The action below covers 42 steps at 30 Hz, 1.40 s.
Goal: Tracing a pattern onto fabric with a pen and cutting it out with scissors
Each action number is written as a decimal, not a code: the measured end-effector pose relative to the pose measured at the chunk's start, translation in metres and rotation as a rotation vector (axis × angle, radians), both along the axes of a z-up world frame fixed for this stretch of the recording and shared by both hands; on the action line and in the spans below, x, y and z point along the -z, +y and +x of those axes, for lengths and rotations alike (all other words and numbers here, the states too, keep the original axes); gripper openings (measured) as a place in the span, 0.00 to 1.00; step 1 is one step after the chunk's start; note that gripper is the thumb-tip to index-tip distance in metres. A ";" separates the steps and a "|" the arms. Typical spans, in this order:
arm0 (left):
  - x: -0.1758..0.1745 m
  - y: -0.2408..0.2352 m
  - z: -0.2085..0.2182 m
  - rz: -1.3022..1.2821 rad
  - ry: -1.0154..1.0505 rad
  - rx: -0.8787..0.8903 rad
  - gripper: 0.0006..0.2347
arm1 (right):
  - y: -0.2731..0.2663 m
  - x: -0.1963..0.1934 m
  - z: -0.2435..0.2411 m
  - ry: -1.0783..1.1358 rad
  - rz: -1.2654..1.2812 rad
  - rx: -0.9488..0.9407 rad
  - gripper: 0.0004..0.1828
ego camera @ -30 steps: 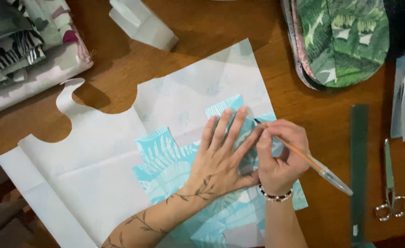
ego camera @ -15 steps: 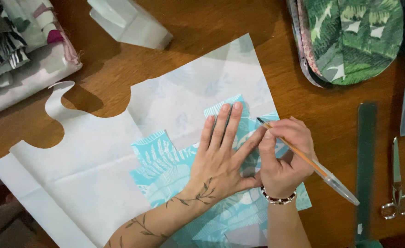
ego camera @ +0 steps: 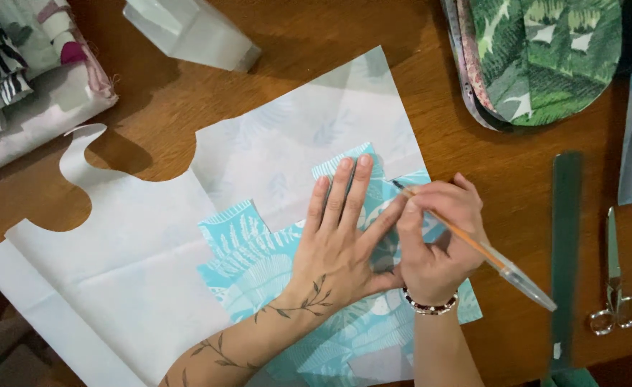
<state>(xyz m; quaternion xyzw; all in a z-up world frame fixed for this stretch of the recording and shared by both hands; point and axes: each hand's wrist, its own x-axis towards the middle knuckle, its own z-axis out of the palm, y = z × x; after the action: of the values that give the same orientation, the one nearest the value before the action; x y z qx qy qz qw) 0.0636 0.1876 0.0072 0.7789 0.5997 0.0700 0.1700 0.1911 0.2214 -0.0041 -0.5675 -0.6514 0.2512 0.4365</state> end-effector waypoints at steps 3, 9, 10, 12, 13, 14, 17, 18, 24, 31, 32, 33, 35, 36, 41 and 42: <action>-0.001 0.000 -0.001 -0.011 0.106 0.037 0.40 | -0.003 0.007 0.005 0.009 -0.006 0.097 0.02; -0.003 0.000 -0.001 0.009 0.053 0.003 0.37 | -0.004 0.007 0.008 -0.012 -0.040 0.065 0.02; -0.003 0.000 -0.001 0.009 0.053 0.003 0.37 | -0.003 0.009 0.008 -0.012 -0.040 0.065 0.02; -0.002 0.000 -0.001 -0.005 0.131 0.042 0.38 | -0.002 0.011 0.007 0.038 0.027 0.112 0.02; -0.002 0.000 -0.001 -0.005 0.131 0.042 0.38 | -0.002 0.010 0.007 0.038 0.027 0.111 0.02; -0.002 0.000 -0.001 -0.006 0.121 0.040 0.38 | -0.002 0.009 0.006 0.032 0.023 0.112 0.04; -0.002 0.000 -0.002 0.001 0.093 0.029 0.37 | -0.004 0.011 0.007 0.026 0.014 0.108 0.04; -0.002 0.000 -0.002 0.010 0.073 0.023 0.37 | -0.004 0.011 0.007 0.025 0.009 0.106 0.03; -0.002 0.000 -0.002 0.023 0.082 0.025 0.36 | 0.000 0.008 0.004 0.058 0.030 0.141 0.02; -0.002 -0.001 -0.001 0.048 0.075 0.008 0.35 | -0.001 -0.002 0.005 0.163 0.106 0.199 0.06; -0.003 -0.002 -0.001 0.036 0.062 0.011 0.36 | -0.001 -0.007 0.005 0.204 0.060 0.195 0.04; -0.005 -0.002 -0.002 0.022 0.053 0.009 0.37 | 0.001 -0.012 0.004 0.248 0.011 0.184 0.04; -0.004 0.001 -0.003 0.022 0.074 0.010 0.37 | 0.012 -0.023 -0.001 0.218 0.023 0.058 0.05; -0.004 -0.001 -0.003 0.015 0.092 0.020 0.37 | 0.015 -0.029 -0.002 0.186 0.028 -0.060 0.09; -0.002 -0.001 -0.004 0.034 -0.007 -0.008 0.35 | 0.031 -0.013 -0.010 0.171 0.050 -0.177 0.07; 0.000 -0.003 -0.003 0.059 -0.126 -0.050 0.33 | 0.032 -0.012 -0.013 0.124 0.059 -0.152 0.06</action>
<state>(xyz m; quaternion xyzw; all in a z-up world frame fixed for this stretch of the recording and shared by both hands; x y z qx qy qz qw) 0.0603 0.1848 0.0076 0.7624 0.6046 0.1408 0.1828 0.1777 0.2536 0.0075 -0.4867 -0.6715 0.2988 0.4722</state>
